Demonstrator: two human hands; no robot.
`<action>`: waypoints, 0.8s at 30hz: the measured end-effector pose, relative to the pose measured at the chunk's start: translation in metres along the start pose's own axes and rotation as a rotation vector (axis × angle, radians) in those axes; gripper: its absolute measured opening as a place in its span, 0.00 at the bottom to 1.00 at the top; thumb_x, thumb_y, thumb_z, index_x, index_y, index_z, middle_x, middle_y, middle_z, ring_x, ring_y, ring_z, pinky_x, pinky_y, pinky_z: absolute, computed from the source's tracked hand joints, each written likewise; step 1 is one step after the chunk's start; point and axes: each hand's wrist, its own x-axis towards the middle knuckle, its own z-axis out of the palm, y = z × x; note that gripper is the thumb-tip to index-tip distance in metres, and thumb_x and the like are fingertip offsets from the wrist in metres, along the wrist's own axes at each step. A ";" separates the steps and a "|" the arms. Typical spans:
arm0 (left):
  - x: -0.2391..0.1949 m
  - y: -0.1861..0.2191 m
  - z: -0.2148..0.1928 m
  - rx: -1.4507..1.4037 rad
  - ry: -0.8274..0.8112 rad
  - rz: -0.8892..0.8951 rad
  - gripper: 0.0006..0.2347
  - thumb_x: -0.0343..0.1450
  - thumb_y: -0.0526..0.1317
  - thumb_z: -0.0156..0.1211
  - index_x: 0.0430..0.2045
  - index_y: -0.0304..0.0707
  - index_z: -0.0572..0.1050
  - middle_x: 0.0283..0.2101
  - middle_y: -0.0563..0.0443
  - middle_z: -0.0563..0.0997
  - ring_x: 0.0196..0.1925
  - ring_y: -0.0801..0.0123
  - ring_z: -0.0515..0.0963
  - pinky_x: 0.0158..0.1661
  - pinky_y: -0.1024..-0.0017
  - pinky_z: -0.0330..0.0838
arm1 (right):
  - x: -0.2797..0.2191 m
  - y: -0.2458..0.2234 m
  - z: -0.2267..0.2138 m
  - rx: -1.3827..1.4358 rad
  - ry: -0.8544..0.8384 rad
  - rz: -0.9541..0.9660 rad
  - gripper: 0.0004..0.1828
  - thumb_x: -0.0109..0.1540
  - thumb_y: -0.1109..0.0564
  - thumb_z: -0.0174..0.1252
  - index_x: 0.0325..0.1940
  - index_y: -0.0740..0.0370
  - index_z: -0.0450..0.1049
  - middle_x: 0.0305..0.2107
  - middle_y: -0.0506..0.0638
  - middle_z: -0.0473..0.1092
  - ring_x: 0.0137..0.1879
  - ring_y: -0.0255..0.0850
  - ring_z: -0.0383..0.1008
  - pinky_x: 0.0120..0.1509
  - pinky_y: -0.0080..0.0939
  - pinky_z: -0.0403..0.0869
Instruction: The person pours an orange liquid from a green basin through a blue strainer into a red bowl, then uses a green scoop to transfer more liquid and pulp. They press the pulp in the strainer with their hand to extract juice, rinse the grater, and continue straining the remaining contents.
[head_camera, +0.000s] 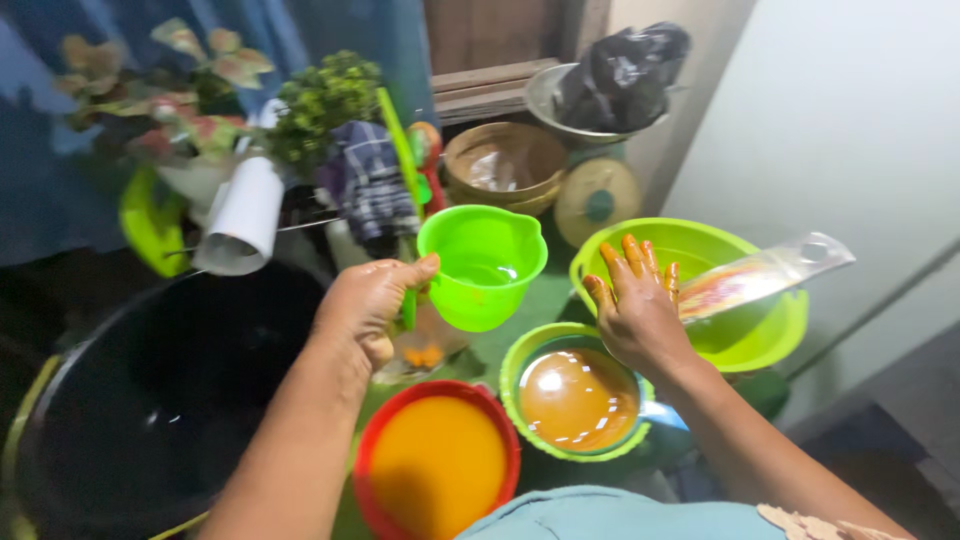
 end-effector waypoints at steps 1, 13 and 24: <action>0.002 -0.005 0.019 -0.004 -0.009 -0.011 0.07 0.65 0.39 0.71 0.24 0.35 0.79 0.29 0.50 0.81 0.30 0.68 0.76 0.34 0.69 0.69 | 0.001 0.017 -0.006 -0.001 0.003 -0.004 0.30 0.67 0.46 0.51 0.70 0.62 0.64 0.69 0.70 0.55 0.77 0.66 0.48 0.76 0.70 0.45; 0.024 -0.076 0.222 -0.015 -0.082 -0.052 0.11 0.64 0.41 0.73 0.20 0.35 0.77 0.26 0.51 0.75 0.29 0.69 0.68 0.33 0.67 0.61 | 0.015 0.229 -0.030 0.436 -0.267 0.593 0.23 0.68 0.48 0.51 0.64 0.61 0.70 0.54 0.59 0.74 0.59 0.48 0.73 0.63 0.45 0.70; 0.052 -0.102 0.289 -0.047 -0.010 -0.074 0.10 0.63 0.37 0.74 0.25 0.29 0.78 0.27 0.47 0.80 0.28 0.66 0.74 0.30 0.63 0.69 | 0.029 0.391 0.043 1.002 -0.159 1.454 0.17 0.68 0.51 0.55 0.60 0.57 0.68 0.50 0.60 0.65 0.54 0.53 0.68 0.52 0.52 0.74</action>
